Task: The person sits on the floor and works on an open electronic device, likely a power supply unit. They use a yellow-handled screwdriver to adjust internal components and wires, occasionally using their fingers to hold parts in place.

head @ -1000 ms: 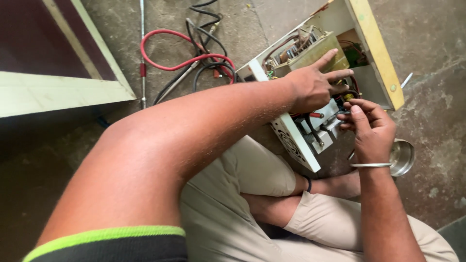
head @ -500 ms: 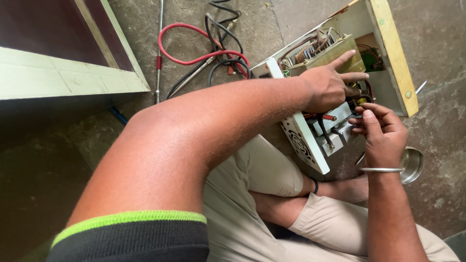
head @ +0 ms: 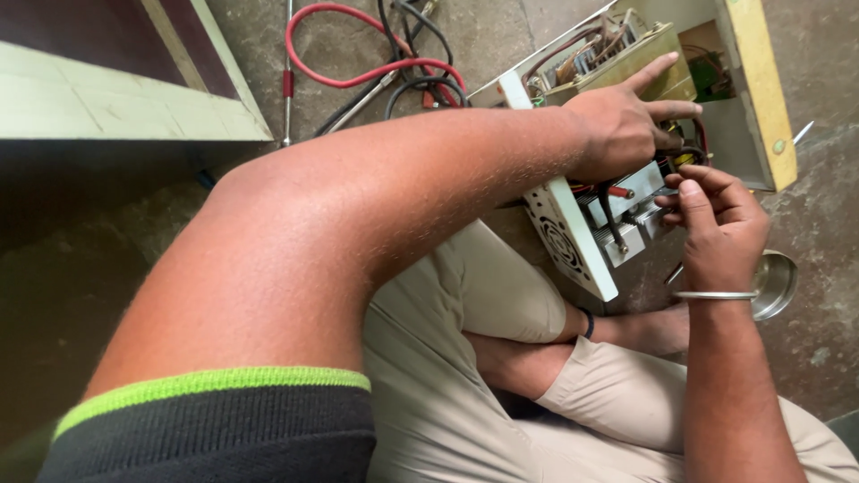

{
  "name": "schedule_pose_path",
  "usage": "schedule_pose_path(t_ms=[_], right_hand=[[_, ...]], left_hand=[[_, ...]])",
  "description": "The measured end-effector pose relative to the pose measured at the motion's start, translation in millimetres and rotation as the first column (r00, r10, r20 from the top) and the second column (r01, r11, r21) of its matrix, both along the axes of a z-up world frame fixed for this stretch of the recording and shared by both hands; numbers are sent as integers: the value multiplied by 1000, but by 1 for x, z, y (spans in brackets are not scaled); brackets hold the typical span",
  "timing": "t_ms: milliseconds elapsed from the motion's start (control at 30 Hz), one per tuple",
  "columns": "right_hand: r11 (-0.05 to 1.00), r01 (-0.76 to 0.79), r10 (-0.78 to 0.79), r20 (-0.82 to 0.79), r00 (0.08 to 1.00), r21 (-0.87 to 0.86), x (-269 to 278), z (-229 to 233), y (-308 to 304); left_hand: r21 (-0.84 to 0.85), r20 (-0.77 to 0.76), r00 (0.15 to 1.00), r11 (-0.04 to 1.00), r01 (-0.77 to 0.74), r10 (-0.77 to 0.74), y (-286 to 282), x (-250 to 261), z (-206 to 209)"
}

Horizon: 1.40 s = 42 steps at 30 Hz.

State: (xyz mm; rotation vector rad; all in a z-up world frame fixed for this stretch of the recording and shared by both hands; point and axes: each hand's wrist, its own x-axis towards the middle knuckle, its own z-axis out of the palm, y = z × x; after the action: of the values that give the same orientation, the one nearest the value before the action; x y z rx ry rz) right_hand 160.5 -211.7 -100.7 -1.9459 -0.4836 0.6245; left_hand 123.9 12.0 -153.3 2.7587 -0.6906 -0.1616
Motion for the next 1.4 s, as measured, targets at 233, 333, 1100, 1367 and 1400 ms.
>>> schedule_pose_path(t_ms=[233,333,1100,1367,1400], right_hand=[[1000,-18,18,13,1000,-3,-2,0,-1],[1000,-13,13,15,1000,-4,-3,1,1],[999,-30,30,23,999,-21,-3,-2,-1],[999,-37,37,11,999,-8,-2,-2,-4],[999,-37,37,15,999,-9,-2,-2,-3]], left_hand=[[3,-17,1000,1000,-18,18,-3,1,2],[35,-58,998,999,-18,20,-3,1,6],[70,27,1000,997,-17,15,-10,5,-3],[24,10,999,999,-49,48,-11,4,-7],[14,24,998,998,-58,58,-11,4,-7]])
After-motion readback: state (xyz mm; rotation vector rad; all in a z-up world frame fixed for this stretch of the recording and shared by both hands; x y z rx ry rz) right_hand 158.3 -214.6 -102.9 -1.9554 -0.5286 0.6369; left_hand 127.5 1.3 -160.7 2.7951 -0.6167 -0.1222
